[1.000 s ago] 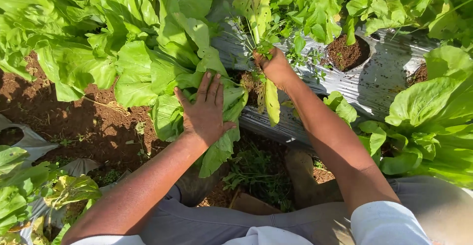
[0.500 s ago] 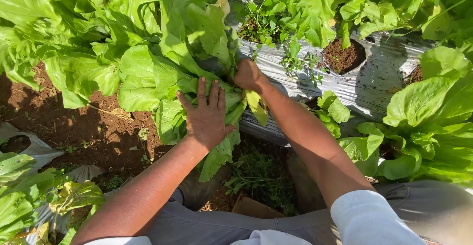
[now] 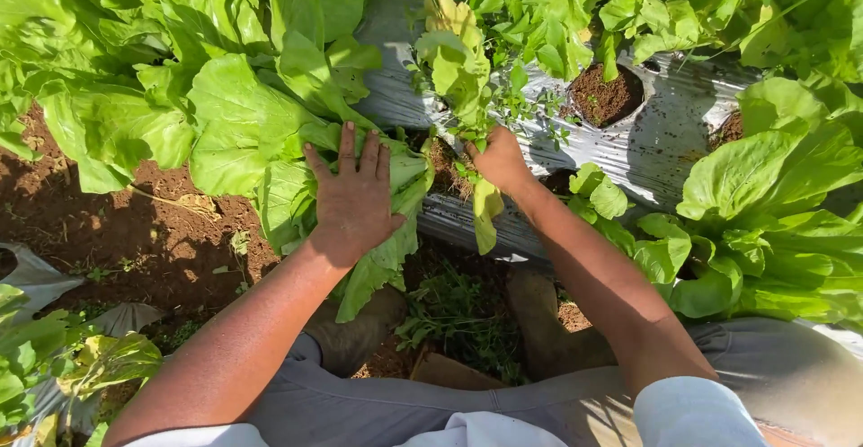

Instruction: Manually weeding lettuce plants by pulling weeds from the soil around them in an agricultural field.

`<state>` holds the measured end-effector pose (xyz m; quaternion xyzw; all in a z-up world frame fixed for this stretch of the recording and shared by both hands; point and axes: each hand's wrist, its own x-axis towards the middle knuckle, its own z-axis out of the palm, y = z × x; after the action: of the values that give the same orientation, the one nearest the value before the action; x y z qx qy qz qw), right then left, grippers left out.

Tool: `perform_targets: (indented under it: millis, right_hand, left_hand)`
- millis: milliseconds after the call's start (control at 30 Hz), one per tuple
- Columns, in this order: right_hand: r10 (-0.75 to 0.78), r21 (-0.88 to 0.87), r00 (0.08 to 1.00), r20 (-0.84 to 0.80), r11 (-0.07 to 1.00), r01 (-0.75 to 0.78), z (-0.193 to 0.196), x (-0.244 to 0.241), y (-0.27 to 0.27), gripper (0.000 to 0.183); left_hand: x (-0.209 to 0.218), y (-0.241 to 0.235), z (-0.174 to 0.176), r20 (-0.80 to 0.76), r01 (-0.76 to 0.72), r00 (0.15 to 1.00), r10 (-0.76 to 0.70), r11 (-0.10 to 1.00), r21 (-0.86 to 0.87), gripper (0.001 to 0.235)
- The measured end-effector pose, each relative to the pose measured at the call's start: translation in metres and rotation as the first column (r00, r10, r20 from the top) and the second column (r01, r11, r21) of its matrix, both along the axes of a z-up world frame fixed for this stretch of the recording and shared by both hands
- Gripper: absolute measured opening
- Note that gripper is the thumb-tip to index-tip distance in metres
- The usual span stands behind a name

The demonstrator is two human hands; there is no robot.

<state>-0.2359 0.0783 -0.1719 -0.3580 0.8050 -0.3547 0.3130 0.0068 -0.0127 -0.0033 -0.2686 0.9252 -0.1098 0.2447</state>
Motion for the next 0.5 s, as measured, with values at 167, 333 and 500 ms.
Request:
perform_targets:
  millis: [167, 333, 500]
  right_hand:
    - [-0.010, 0.136, 0.995, 0.101, 0.991, -0.004, -0.018, 0.024, 0.059, 0.050]
    - [0.574, -0.015, 0.813, 0.100, 0.818, -0.575, -0.139, 0.089, 0.151, 0.048]
    - [0.966, 0.291, 0.253, 0.049, 0.229, -0.929, -0.169, 0.133, 0.168, 0.040]
  left_hand:
    - [-0.002, -0.010, -0.010, -0.062, 0.034, 0.997, -0.036, 0.999, -0.029, 0.109]
    - [-0.010, -0.012, -0.001, -0.013, -0.005, 1.000, 0.005, 1.000, -0.012, 0.110]
    - [-0.011, -0.005, 0.000, 0.035, -0.028, 0.999, 0.031, 0.998, -0.064, 0.117]
